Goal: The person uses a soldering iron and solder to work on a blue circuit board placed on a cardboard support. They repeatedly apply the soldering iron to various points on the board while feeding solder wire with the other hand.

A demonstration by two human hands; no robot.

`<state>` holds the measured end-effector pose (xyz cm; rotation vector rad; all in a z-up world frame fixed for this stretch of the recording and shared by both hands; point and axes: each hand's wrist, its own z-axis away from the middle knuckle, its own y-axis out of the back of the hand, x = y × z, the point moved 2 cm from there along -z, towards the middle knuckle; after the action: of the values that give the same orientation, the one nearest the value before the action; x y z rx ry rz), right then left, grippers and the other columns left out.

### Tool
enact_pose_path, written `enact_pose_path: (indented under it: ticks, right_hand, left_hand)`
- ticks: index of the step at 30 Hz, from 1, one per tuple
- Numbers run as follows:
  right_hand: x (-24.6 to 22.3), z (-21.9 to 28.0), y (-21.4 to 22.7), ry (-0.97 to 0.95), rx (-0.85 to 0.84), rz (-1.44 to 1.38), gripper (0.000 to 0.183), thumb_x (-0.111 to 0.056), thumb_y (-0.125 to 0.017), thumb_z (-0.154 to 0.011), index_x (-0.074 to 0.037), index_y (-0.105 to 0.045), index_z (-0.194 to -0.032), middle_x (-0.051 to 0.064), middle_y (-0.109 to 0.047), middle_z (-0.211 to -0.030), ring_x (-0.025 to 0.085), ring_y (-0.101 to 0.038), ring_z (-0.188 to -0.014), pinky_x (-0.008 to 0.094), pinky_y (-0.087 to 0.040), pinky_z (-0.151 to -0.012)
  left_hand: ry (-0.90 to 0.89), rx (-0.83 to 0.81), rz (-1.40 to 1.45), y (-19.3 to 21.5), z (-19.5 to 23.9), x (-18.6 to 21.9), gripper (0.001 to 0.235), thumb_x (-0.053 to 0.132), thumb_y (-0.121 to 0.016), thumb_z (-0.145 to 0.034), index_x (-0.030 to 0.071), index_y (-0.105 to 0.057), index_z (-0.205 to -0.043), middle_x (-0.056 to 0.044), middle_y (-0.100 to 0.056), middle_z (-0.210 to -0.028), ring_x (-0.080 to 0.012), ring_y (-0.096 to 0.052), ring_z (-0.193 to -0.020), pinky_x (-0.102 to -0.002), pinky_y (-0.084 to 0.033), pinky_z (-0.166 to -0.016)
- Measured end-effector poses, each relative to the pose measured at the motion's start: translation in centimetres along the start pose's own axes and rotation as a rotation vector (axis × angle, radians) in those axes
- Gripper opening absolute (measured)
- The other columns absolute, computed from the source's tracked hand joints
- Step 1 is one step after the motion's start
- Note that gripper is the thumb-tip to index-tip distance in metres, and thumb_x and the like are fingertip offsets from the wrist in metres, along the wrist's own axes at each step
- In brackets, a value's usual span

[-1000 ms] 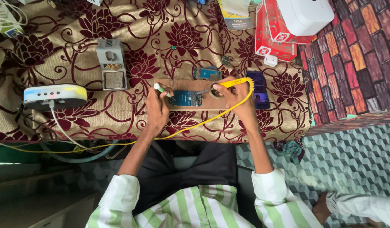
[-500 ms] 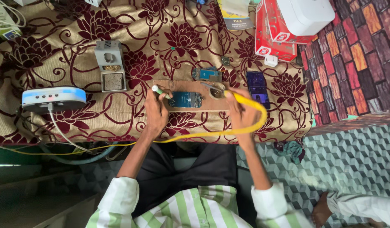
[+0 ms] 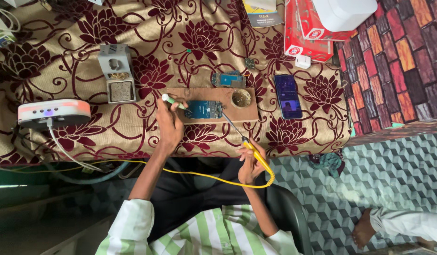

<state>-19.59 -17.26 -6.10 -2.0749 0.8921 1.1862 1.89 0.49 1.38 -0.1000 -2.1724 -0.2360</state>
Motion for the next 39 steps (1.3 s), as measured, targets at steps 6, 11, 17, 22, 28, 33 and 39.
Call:
enact_pose_path:
  ticks: [6, 11, 17, 22, 28, 33, 39]
  right_hand:
    - [-0.4, 0.4, 0.1, 0.033, -0.038, 0.058, 0.034, -0.018, -0.062, -0.104, 0.008, -0.060, -0.127, 0.017, -0.073, -0.099, 0.015, -0.068, -0.077, 0.024, -0.049, -0.064]
    - [-1.5, -0.6, -0.6, 0.049, -0.078, 0.085, 0.032, -0.016, -0.062, -0.104, 0.007, -0.061, -0.126, 0.016, -0.073, -0.098, 0.015, -0.069, -0.076, 0.024, -0.049, -0.063]
    - [-6.3, -2.4, -1.6, 0.214, -0.178, 0.408, 0.026, -0.018, -0.067, -0.103, 0.005, -0.067, -0.116, 0.012, -0.072, -0.090, 0.018, -0.069, -0.075, 0.030, -0.053, -0.068]
    - [-10.4, -4.8, -3.1, 0.282, -0.221, 0.598, 0.023, -0.019, -0.071, -0.095, 0.003, -0.072, -0.102, 0.012, -0.067, -0.079, 0.023, -0.062, -0.062, 0.034, -0.045, -0.059]
    - [-10.8, -6.8, -4.2, 0.320, -0.257, 0.548, 0.022, -0.010, -0.068, -0.095, 0.000, -0.058, -0.078, 0.009, -0.055, -0.067, 0.024, -0.054, -0.055, 0.035, -0.040, -0.055]
    - [-9.0, -8.5, -4.4, 0.556, -0.357, 0.708, 0.022, 0.000, -0.067, -0.095, -0.001, -0.050, -0.081, 0.009, -0.050, -0.076, 0.025, -0.050, -0.062, 0.036, -0.039, -0.060]
    - [-9.9, -8.8, -4.7, 0.997, -0.348, 0.902, 0.011, 0.005, -0.068, -0.094, -0.003, -0.062, -0.100, 0.012, -0.061, -0.109, 0.029, -0.056, -0.099, 0.041, -0.039, -0.090]
  left_hand:
    - [0.009, 0.018, -0.001, 0.1, -0.1, 0.2, 0.007, -0.002, -0.037, -0.109, -0.002, -0.042, -0.114, -0.014, -0.070, -0.090, -0.0176, -0.056, -0.062, -0.032, -0.046, -0.059]
    - [-0.024, 0.007, -0.031, -0.1, -0.3, -0.1, 0.012, -0.003, -0.033, -0.107, -0.002, -0.041, -0.116, -0.014, -0.070, -0.091, -0.0171, -0.059, -0.065, -0.032, -0.046, -0.058]
    - [-0.030, 0.010, -0.021, -0.1, -0.2, -0.4, 0.014, -0.005, -0.032, -0.107, -0.001, -0.041, -0.117, -0.014, -0.070, -0.091, -0.0169, -0.063, -0.069, -0.031, -0.049, -0.060]
    - [0.020, 0.003, -0.008, -0.2, -0.3, -0.3, 0.011, -0.005, -0.034, -0.107, -0.002, -0.041, -0.114, -0.014, -0.071, -0.091, -0.0173, -0.063, -0.066, -0.031, -0.048, -0.058]
    - [-0.019, 0.001, -0.015, 0.0, -0.3, 0.1, 0.014, -0.009, -0.033, -0.104, -0.002, -0.042, -0.114, -0.014, -0.070, -0.092, -0.0199, -0.066, -0.074, -0.032, -0.051, -0.065]
    - [0.028, -0.029, -0.007, 0.1, -0.5, 0.0, 0.020, -0.013, -0.032, -0.095, -0.002, -0.043, -0.107, -0.015, -0.071, -0.094, -0.0212, -0.068, -0.076, -0.032, -0.053, -0.064]
    - [0.010, -0.014, -0.020, 0.2, -0.2, 0.2, 0.011, -0.012, -0.039, -0.103, -0.002, -0.041, -0.105, -0.016, -0.070, -0.091, -0.0230, -0.067, -0.079, -0.036, -0.053, -0.070]
